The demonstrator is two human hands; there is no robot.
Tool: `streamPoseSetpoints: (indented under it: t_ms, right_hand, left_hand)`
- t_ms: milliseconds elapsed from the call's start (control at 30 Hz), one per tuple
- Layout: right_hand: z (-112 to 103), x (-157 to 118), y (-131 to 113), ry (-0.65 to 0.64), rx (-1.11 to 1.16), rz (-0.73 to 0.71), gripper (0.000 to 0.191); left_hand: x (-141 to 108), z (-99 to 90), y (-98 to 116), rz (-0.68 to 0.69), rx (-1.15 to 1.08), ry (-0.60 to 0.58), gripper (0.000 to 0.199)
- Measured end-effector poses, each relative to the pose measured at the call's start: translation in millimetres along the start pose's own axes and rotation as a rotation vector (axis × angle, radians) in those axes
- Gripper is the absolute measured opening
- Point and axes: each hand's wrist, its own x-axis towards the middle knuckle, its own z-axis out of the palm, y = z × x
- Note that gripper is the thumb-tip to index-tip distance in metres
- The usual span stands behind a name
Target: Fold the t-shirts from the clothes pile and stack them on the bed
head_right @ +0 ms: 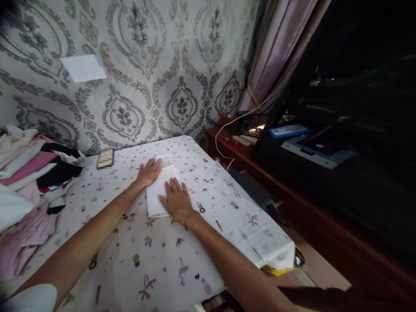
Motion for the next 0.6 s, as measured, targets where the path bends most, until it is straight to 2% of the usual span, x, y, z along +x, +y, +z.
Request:
streamPoseSetpoints:
  t_ms: [67,233,300,433,533,600]
  right_hand:
    - [-7.8,2.1,1.4,0.015,0.087,0.022,0.061]
    - [-22.3,11.0,14.7,0.195,0.256,-0.005,0.048]
    - [-24.8,13.9,19.9,0.251,0.243,-0.039,0.04]
    - [-26.4,12.6,22.9,0.287,0.209,-0.02,0.033]
    - [-27.3,8.7,21.8,0.277,0.205,-0.001,0.033]
    - [-29.3,7.0,21.5,0.279,0.21,0.007,0.034]
  left_hand:
    - [-21.2,3.3,8.3,0.028,0.012,0.051,0.063]
    - [-101.7,25.9,31.8,0.338,0.015,0.114,0.061]
    - [-127.6,33.6,31.3,0.392,-0.017,0.148,0.06]
    - [-156.4,38.7,10.2,0.295,-0.136,0.214,0.063]
    - [-163.0,44.9,-7.4,0.19,-0.237,0.285,0.064]
    - [-163.1,52.2,-13.3,0.177,-0.265,0.344,0.061]
